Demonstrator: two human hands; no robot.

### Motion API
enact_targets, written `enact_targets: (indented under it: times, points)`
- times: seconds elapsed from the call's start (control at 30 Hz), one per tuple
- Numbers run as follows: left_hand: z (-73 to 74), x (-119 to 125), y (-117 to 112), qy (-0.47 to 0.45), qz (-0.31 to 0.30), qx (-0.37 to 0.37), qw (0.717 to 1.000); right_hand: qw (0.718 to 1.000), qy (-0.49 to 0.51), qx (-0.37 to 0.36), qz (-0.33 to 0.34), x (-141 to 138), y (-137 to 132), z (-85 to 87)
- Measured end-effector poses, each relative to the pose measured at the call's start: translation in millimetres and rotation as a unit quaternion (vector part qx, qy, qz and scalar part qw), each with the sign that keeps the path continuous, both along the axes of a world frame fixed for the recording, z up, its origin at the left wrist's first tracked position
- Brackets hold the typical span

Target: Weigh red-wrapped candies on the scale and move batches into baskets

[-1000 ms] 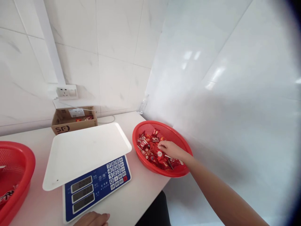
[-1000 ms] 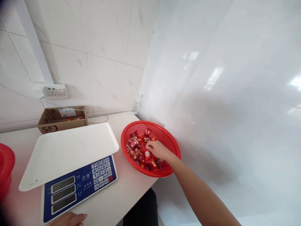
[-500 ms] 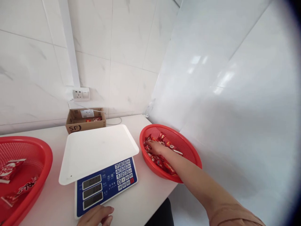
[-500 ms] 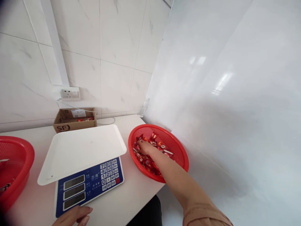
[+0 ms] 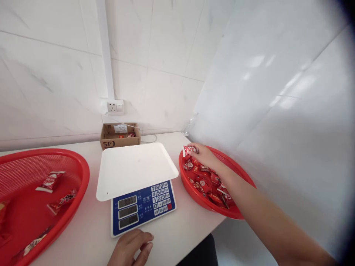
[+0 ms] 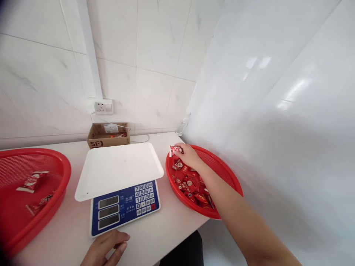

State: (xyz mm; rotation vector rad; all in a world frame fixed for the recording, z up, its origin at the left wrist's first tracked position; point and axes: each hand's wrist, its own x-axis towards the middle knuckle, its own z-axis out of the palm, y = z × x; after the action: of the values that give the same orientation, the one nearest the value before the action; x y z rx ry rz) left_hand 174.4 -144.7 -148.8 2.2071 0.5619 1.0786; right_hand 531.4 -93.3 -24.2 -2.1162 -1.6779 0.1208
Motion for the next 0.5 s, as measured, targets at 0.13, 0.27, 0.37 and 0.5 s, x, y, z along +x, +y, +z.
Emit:
enact_targets:
  times: [0.13, 0.27, 0.37, 0.5]
  points:
    - [2.7, -4.5, 3.4, 0.034, -0.026, 0.014, 0.999, 0.992, 0.035, 0.017, 0.117, -68.3, 34.1, 5.3]
    - [7.3, -8.1, 5.2, 0.041, -0.026, 0.022, 0.999, 0.980, 0.047, 0.024, 0.192, -133.6, 66.3, -8.5]
    - [8.7, -8.5, 5.5, 0.048, -0.014, 0.020, 0.999, 0.978, 0.050, 0.030, 0.199, -163.7, 82.8, -22.8]
    - [9.4, -7.8, 6.3, 0.054, -0.011, 0.020, 0.998, 0.981, 0.036, 0.027, 0.189, -164.4, 87.7, -31.3]
